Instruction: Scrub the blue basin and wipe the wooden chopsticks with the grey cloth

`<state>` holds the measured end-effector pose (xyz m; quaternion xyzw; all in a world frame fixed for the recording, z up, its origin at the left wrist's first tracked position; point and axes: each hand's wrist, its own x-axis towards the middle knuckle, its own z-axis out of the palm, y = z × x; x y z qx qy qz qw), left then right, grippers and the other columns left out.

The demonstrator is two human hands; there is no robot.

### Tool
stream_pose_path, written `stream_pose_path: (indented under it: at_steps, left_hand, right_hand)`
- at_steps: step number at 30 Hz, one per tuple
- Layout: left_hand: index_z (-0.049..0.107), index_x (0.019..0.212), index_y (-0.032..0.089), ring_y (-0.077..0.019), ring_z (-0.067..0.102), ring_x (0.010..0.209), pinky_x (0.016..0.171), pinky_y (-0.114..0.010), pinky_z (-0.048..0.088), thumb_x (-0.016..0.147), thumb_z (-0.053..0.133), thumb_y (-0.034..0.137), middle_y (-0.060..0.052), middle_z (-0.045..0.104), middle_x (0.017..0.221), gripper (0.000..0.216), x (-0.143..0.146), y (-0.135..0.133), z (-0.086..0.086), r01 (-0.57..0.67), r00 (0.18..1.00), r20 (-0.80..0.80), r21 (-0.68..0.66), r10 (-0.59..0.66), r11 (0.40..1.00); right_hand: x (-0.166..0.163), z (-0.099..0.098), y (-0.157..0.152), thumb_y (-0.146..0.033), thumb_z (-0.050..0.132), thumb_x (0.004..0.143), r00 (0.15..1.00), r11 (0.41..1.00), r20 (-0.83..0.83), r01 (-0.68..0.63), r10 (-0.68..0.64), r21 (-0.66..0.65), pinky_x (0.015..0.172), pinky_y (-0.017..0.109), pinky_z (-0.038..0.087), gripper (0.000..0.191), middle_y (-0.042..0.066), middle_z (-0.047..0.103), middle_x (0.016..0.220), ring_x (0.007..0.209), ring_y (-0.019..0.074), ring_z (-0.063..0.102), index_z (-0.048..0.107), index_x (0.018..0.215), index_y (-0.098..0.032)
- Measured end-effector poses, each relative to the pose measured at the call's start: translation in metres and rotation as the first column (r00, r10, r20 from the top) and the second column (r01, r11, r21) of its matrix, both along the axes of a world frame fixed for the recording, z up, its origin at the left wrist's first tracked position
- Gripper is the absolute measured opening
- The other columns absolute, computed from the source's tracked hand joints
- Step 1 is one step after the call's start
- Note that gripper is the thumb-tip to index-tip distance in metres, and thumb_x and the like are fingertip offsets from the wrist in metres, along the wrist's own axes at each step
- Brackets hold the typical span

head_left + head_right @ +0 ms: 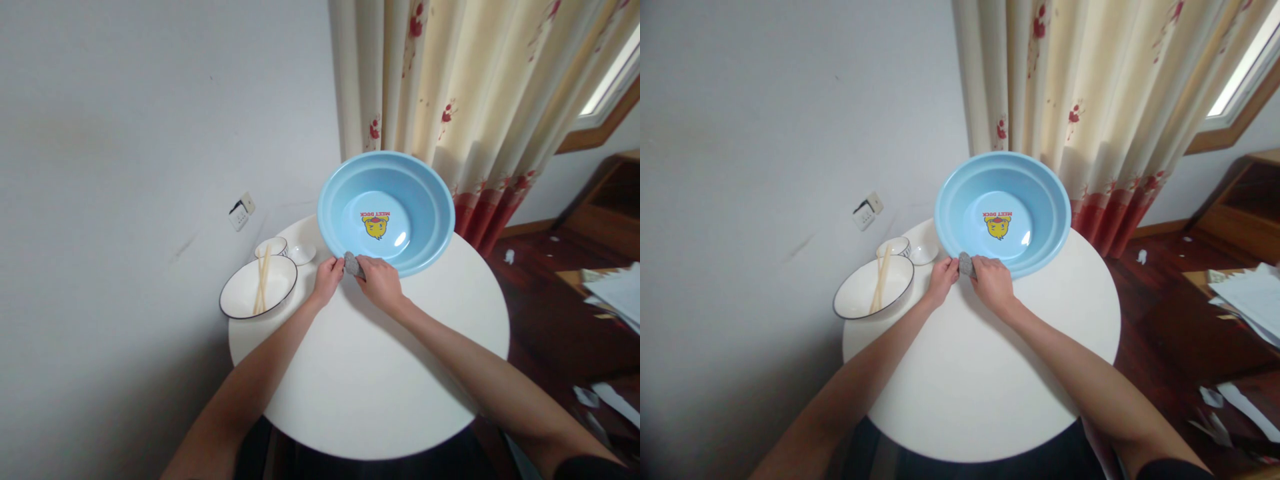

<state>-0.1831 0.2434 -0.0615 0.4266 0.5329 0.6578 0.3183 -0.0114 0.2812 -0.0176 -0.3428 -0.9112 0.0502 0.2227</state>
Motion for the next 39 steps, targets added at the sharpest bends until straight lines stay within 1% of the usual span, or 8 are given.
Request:
stream_pose_path:
  at_steps: [8,12,16,19,23,27,31,39]
  left_hand:
    - [0.042,0.067,0.021,-0.0061,0.029,0.048,0.046,-0.022,0.019,0.074,0.076,0.073,0.009,0.033,0.054,0.063,-0.005,-0.002,0.016,-0.048,0.998,0.043,0.052,0.046,0.997]
    - [0.041,0.067,0.021,-0.0064,0.030,0.047,0.046,-0.022,0.019,0.075,0.075,0.073,0.009,0.034,0.053,0.063,-0.003,-0.004,0.020,-0.057,0.997,0.060,0.049,0.054,0.997]
    - [0.043,0.067,0.021,-0.0069,0.032,0.047,0.046,-0.023,0.020,0.077,0.070,0.077,0.007,0.038,0.051,0.063,-0.001,-0.004,0.017,-0.064,0.998,0.025,0.043,0.063,0.997]
    - [0.047,0.067,0.020,-0.0071,0.033,0.046,0.046,-0.023,0.020,0.076,0.068,0.081,0.006,0.041,0.050,0.065,-0.001,-0.004,0.014,0.001,1.000,-0.027,0.011,0.000,1.000]
    - [0.049,0.071,0.020,-0.0065,0.032,0.046,0.046,-0.024,0.019,0.072,0.074,0.079,0.008,0.041,0.051,0.064,-0.001,-0.004,0.011,0.070,0.997,-0.031,-0.021,-0.071,0.997]
    - [0.047,0.069,0.020,-0.0063,0.032,0.046,0.046,-0.024,0.019,0.071,0.074,0.080,0.008,0.040,0.050,0.066,-0.001,-0.003,0.009,0.055,0.998,-0.036,-0.014,-0.056,0.998]
    - [0.047,0.068,0.020,-0.0063,0.032,0.046,0.046,-0.024,0.017,0.070,0.074,0.080,0.008,0.038,0.050,0.066,-0.001,-0.003,0.008,0.046,0.999,-0.027,-0.022,-0.046,0.999]
    - [0.048,0.069,0.020,-0.0062,0.031,0.046,0.046,-0.024,0.017,0.070,0.075,0.080,0.009,0.036,0.051,0.066,-0.002,-0.003,0.008,0.050,0.999,-0.018,-0.025,-0.051,0.998]
  right_hand:
    - [0.003,0.003,-0.001,-0.026,0.064,0.097,1.000,1.000,0.000,-0.019,0.019,-0.010,0.088,0.030,0.043,0.026,0.008,0.075,0.120,0.106,0.0242,0.067,0.064,0.122,-0.021]
    - [0.004,0.003,-0.001,-0.026,0.064,0.097,1.000,1.000,-0.004,-0.026,0.026,-0.016,0.090,0.030,0.043,0.027,0.009,0.074,0.124,0.108,0.0239,0.067,0.064,0.124,-0.021]
    - [0.003,0.001,0.000,-0.024,0.063,0.097,1.000,1.000,-0.018,-0.023,0.023,-0.007,0.089,0.030,0.043,0.025,0.008,0.075,0.123,0.107,0.0242,0.067,0.064,0.122,-0.021]
    - [0.002,-0.001,0.001,-0.024,0.062,0.097,1.000,1.000,-0.018,-0.018,0.018,-0.004,0.089,0.030,0.043,0.025,0.008,0.075,0.122,0.106,0.0240,0.067,0.064,0.121,-0.021]
    - [0.001,-0.003,0.001,-0.026,0.061,0.098,1.000,1.000,-0.021,-0.003,0.003,0.001,0.088,0.030,0.042,0.024,0.008,0.075,0.120,0.106,0.0243,0.066,0.064,0.121,-0.022]
    - [0.000,-0.003,0.002,-0.026,0.061,0.098,1.000,1.000,-0.010,-0.003,0.003,0.001,0.087,0.030,0.042,0.022,0.008,0.076,0.117,0.104,0.0246,0.067,0.064,0.120,-0.021]
    - [0.000,-0.003,0.001,-0.025,0.061,0.098,1.000,1.000,-0.007,-0.006,0.006,-0.011,0.089,0.029,0.042,0.025,0.009,0.075,0.122,0.107,0.0240,0.067,0.064,0.122,-0.021]
    - [0.000,-0.003,0.001,-0.026,0.060,0.099,1.000,1.000,-0.004,-0.008,0.008,-0.005,0.090,0.029,0.042,0.025,0.009,0.074,0.123,0.107,0.0239,0.067,0.065,0.122,-0.021]
